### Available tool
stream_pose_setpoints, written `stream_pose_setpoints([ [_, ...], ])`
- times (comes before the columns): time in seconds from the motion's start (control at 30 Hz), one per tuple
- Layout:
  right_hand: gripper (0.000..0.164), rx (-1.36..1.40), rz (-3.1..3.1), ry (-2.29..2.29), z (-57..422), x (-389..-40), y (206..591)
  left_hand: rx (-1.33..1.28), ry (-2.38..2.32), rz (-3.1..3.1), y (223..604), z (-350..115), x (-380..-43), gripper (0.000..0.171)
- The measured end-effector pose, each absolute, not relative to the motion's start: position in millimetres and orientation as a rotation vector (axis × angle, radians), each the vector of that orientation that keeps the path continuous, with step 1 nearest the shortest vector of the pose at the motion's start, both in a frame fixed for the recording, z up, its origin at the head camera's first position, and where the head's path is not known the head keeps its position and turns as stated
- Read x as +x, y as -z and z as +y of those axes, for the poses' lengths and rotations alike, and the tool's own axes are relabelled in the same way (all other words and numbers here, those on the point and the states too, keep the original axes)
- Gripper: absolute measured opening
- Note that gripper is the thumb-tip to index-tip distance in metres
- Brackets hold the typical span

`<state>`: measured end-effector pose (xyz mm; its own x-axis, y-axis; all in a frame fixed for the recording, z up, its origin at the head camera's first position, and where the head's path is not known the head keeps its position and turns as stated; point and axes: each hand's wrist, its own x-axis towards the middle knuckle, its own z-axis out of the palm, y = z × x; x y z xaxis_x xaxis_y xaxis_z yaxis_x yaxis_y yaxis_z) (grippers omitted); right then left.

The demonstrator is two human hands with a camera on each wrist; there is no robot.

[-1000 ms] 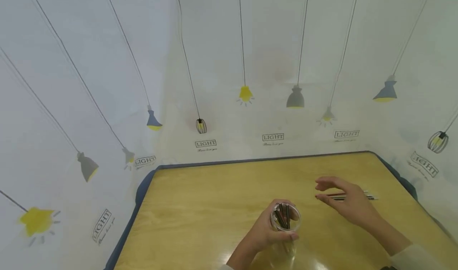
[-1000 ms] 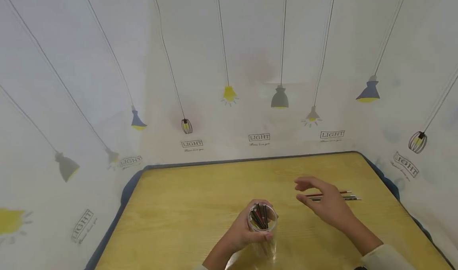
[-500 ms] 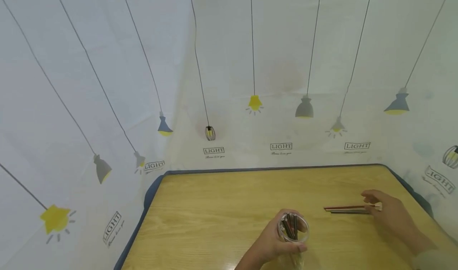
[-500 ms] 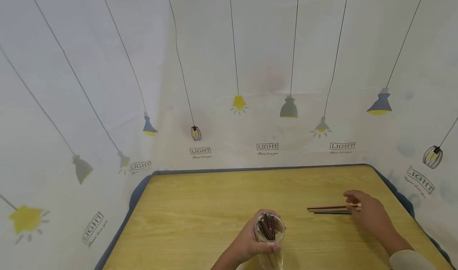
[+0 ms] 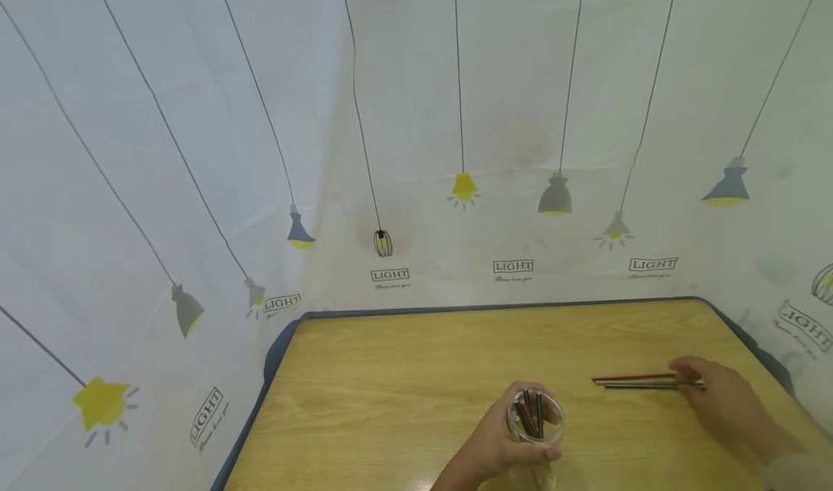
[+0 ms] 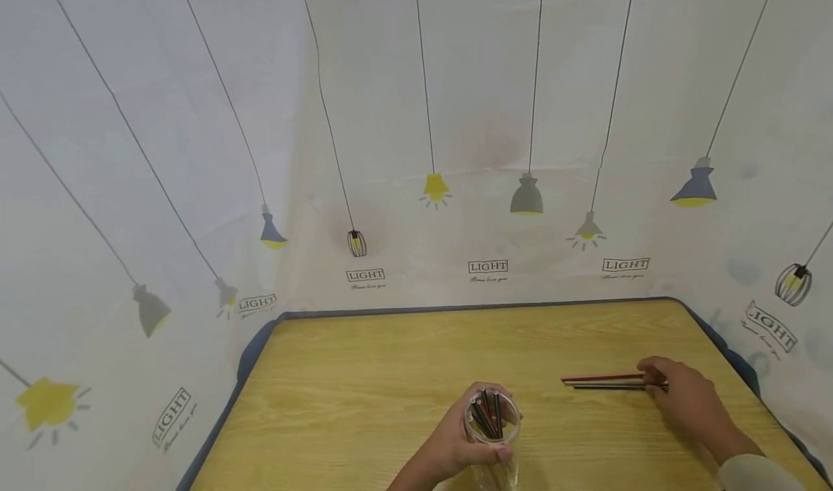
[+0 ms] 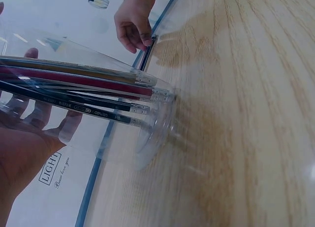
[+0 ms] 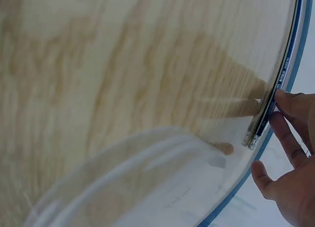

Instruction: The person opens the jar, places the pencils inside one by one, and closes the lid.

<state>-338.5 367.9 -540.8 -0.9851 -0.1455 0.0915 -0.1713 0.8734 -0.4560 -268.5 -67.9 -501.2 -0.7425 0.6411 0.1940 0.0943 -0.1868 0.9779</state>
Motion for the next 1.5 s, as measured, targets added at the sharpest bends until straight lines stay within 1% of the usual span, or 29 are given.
stream_pose_setpoints([
  [0.1,0.039,0.238,-2.997,-0.723,369.4,-338.3,543.7,0.858,-1.987,1.705,501.6,-67.6,-267.7,0.07],
  [0.47,0.029,0.215,-2.982,-0.681,371.2,-333.3,544.2,0.883,-1.984,1.697,503.4,-68.3,-265.7,0.07],
  [0.83,0.031,0.272,-2.973,-0.652,372.8,-337.7,547.7,0.932,-1.978,1.694,506.5,-70.8,-269.9,0.068],
  [1.2,0.024,0.299,-3.004,-0.672,369.9,-341.8,546.6,0.946,-1.991,1.703,508.8,-70.4,-269.8,0.068],
  [1.5,0.021,0.313,-3.024,-0.663,370.4,-341.7,543.6,0.916,-1.988,1.696,508.4,-68.7,-272.4,0.068],
])
